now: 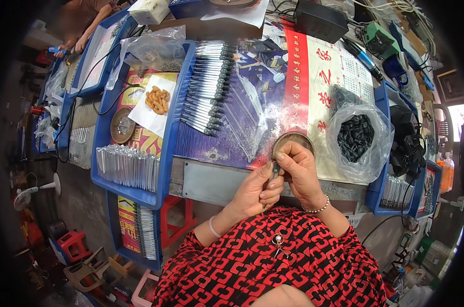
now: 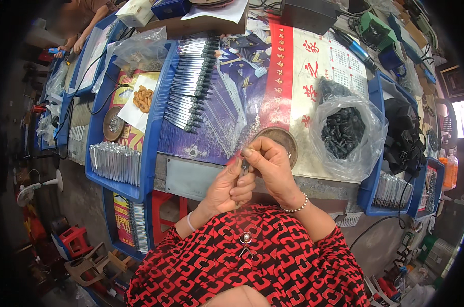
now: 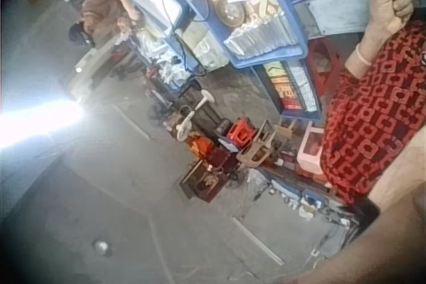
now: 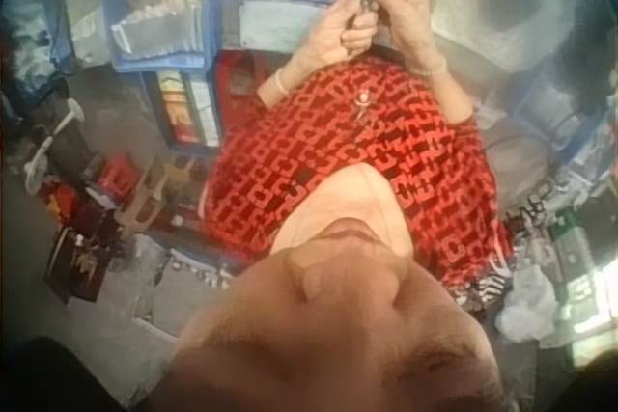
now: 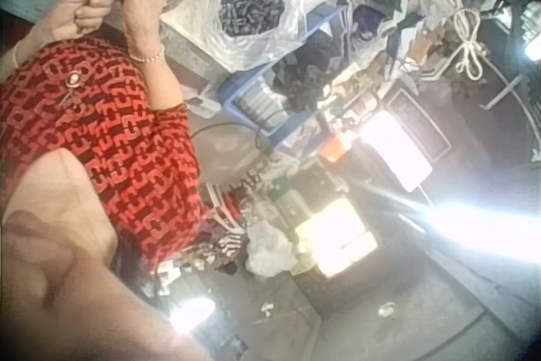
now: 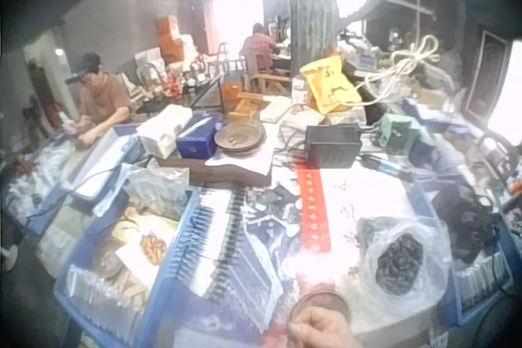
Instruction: The person assembles small mechanical components by picking small metal pins and plastic parts from trays and fitting them together by hand.
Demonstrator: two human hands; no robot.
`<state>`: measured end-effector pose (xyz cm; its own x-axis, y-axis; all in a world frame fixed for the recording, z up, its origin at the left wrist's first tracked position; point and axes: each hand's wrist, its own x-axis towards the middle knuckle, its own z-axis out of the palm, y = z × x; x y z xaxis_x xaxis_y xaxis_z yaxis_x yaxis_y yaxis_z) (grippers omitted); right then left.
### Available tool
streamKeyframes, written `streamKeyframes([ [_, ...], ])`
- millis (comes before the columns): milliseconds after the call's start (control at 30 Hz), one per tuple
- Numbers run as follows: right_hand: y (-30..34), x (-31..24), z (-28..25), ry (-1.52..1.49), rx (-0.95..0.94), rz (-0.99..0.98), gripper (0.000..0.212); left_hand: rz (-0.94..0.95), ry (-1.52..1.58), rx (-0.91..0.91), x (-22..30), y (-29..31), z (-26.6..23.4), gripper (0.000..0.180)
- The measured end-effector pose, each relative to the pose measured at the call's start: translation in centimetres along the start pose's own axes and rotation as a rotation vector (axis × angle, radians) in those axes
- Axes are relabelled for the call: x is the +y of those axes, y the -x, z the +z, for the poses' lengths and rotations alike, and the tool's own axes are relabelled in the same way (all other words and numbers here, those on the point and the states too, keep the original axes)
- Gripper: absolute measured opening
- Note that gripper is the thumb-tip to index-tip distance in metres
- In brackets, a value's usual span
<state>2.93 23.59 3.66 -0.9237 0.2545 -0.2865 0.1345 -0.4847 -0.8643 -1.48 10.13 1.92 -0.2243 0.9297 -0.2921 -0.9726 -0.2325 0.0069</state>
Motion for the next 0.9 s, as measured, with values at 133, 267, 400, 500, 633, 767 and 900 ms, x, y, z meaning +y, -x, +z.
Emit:
streamKeyframes([
  [133,-0.2,-0.8,0.3,-0.037,-0.047,0.048,0.012,0.006,0.032,-0.031,0.1,0.2,-0.3,0.032],
  [267,-0.7,-1.0,0.1,-0.020,-0.111,0.042,0.013,0.004,0.026,-0.044,0.4,0.0,-0.1,0.031],
  [400,-1.0,-1.8,0.1,-0.014,-0.154,0.083,0.013,0.005,0.030,-0.040,0.5,0.0,0.0,0.031],
  [500,-1.3,-1.8,0.1,-0.013,-0.163,0.065,0.014,0.008,0.027,-0.045,0.6,-0.1,0.1,0.031],
  [633,-1.5,-1.7,0.0,-0.006,-0.146,0.089,0.015,0.011,0.068,-0.021,0.7,-0.4,0.1,0.030],
  [767,-1.6,-1.5,-0.2,0.001,-0.153,0.075,0.015,0.008,0.074,-0.036,0.6,-0.5,0.0,0.029],
  [900,-1.3,-2.6,-1.4,0.087,-0.144,0.178,0.015,0.027,0.018,-0.042,0.5,-0.4,0.6,0.031],
])
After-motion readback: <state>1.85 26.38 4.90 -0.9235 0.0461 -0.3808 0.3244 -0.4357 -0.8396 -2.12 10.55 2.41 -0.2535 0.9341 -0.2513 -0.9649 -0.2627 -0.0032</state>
